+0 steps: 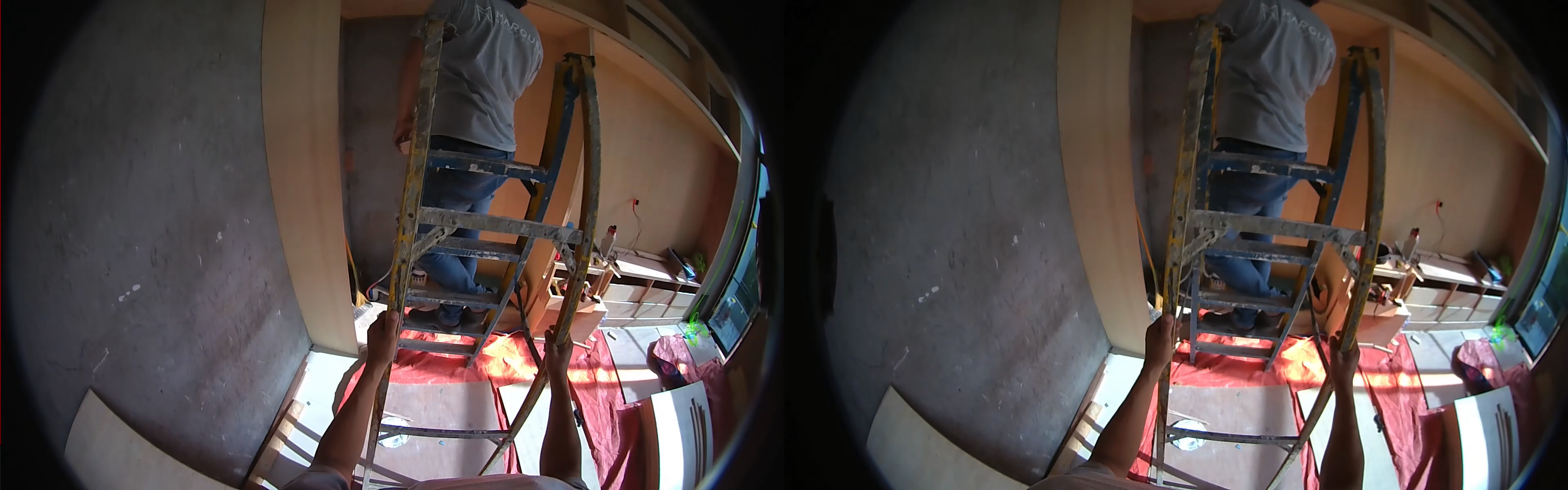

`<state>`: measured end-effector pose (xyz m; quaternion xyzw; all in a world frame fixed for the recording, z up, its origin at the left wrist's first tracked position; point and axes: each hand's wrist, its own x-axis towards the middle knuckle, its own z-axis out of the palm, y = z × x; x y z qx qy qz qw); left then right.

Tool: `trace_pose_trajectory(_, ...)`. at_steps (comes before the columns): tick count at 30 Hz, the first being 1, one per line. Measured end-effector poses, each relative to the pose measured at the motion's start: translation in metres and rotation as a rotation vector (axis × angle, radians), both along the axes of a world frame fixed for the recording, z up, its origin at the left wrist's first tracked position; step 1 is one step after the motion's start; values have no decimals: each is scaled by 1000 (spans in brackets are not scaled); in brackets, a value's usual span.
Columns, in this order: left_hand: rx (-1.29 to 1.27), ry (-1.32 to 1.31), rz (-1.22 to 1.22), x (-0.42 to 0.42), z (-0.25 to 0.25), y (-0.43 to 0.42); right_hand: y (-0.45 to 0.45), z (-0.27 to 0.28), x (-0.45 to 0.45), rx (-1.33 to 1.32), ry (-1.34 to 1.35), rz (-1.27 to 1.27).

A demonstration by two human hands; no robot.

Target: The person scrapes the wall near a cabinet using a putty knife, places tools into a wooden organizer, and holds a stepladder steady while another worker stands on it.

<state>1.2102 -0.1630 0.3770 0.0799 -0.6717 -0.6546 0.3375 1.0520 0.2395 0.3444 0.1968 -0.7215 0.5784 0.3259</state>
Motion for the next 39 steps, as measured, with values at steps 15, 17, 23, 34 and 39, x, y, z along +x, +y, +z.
trace_pose_trajectory(15,-26,-30,5,2,2,-1,-1,-2,-1,-69,-27,49)
trace_pose_trajectory(17,-76,-1,47,-1,-1,-2,-1,4,5,-74,-69,67)
trace_pose_trajectory(23,-74,109,74,1,10,3,-5,18,17,-113,-220,90)
trace_pose_trajectory(34,-47,-112,37,13,17,1,-4,21,10,-183,-302,185)
trace_pose_trajectory(39,-91,-91,80,22,27,0,-29,43,39,-106,-306,95)
